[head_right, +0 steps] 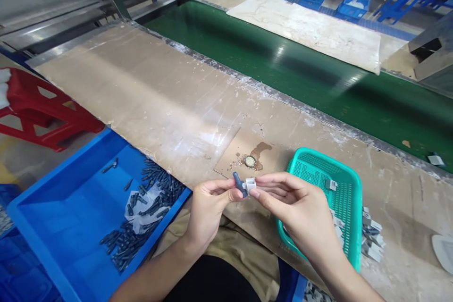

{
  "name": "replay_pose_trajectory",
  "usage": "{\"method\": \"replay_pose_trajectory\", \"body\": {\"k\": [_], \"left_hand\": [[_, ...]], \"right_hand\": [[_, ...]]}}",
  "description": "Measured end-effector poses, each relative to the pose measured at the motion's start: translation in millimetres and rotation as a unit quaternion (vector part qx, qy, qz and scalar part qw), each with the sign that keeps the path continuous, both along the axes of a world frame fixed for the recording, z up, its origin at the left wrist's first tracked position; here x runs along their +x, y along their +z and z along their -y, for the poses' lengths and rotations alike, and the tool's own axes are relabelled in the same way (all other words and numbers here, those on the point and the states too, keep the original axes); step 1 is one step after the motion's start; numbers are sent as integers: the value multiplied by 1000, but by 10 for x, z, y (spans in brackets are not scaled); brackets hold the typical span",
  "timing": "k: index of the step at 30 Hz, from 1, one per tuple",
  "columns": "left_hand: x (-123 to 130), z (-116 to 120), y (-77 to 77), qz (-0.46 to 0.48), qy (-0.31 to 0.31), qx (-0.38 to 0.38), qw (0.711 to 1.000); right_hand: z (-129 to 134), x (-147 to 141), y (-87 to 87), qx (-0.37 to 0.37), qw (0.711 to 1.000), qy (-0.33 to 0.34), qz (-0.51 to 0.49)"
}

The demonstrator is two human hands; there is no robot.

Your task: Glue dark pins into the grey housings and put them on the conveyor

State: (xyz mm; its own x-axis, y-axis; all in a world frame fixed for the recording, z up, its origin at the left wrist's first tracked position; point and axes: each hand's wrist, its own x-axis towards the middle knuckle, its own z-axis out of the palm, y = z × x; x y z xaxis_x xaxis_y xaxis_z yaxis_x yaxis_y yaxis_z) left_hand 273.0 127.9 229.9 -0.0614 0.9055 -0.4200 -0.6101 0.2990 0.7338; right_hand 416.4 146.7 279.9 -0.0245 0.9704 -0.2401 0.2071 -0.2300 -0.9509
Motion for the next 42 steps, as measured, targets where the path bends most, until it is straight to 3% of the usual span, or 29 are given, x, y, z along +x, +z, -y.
{"method": "replay_pose_trajectory", "body": {"k": [6, 12, 15, 18, 20, 22, 24, 25, 28, 29, 31, 34, 36, 38, 42], "left_hand": [[-49, 1, 79, -54, -34, 30, 998], [-76, -57, 128, -112, -33, 65, 991], [-122, -133, 128, -122, -72, 63, 988], [-288, -189, 148, -143, -121, 51, 981], [-495, -183, 156, -211, -68, 37, 974], [-779, -131, 102, -336, 80, 30, 938], [-1109, -42, -72, -438, 201, -2, 876], [-1277, 13, -213, -465, 222, -23, 857], [-1718, 194, -819, -593, 159, -44, 788], [-1830, 254, -1053, -608, 105, 1, 787], [-1996, 367, -1501, -564, -30, 54, 824], [-2127, 512, -1958, -516, -97, -6, 851], [-2174, 577, -2060, -509, -116, -28, 852], [-2213, 603, -2032, -531, -137, -12, 836], [-2270, 540, -1846, -627, -214, 30, 749]], "right_hand": [[4, -18, 106, 28, 996, 31, 76], [-2, -54, 70, 42, 996, 28, 77], [-21, -58, 42, 39, 996, 34, 69], [-260, 86, -12, 44, 994, 31, 90], [-597, 339, -80, 86, 986, -21, 140], [-1018, 727, -159, 163, 954, -126, 218], [-1425, 1176, -224, 208, 896, -238, 312], [-1595, 1384, -249, 198, 881, -270, 333], [-1917, 1787, -300, 166, 860, -329, 353], [-1959, 1833, -307, 163, 859, -334, 353], [-1942, 1813, -296, 166, 863, -323, 351], [-1667, 1619, -213, 187, 876, -271, 352], [-1339, 1455, -138, 205, 882, -214, 367], [-956, 1300, -92, 209, 889, -111, 391], [-337, 1078, -165, 130, 888, 109, 428]]}}
